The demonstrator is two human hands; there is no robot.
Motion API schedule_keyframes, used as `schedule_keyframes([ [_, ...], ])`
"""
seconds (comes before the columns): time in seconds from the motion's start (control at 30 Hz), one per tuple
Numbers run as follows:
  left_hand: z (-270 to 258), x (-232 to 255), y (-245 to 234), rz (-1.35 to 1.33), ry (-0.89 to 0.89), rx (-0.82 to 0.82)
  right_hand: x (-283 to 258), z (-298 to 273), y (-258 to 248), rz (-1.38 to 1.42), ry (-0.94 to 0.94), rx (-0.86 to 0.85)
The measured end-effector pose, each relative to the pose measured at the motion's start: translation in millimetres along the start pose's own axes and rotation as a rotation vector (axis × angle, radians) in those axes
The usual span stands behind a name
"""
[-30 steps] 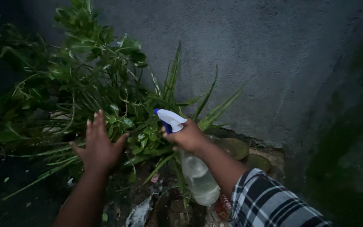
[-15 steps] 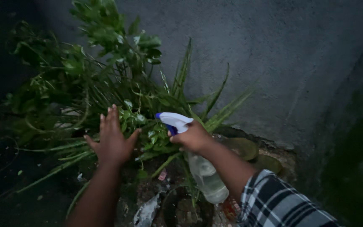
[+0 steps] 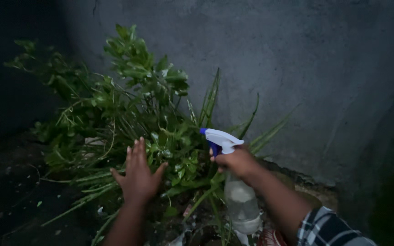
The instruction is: The person sprays water on a plant and a large aloe vera plant using a spray bottle while using one hand to touch the leaves.
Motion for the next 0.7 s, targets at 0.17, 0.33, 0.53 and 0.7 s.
schedule_keyframes([
  [0.17,0,0,0,0.007,-0.015,-0.020,-28,4,-12,0.062,-0.066,0.012],
  [0.33,-5,4,-3,0.022,0.002,-0.022,-50,11,-18,0.046,-0.127,0.024],
  [0.53,-3,2,-6,0.034,-0.031,-0.060,-56,-1,-6,0.006,-0.036,0.039],
  [0.7,-3,2,-6,0.045,-0.034,-0.088,-80,-27,-1,-0.016,0.011,0.005],
])
Point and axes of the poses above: each hand's wrist, its own z-axis towards the middle knuckle, its own y-axis out of the palm, x = y × z, the point moved 10 cm from there along z, towards the middle knuckle, and after that the axes turned 15 degrees about x, right-handed, at the moved point
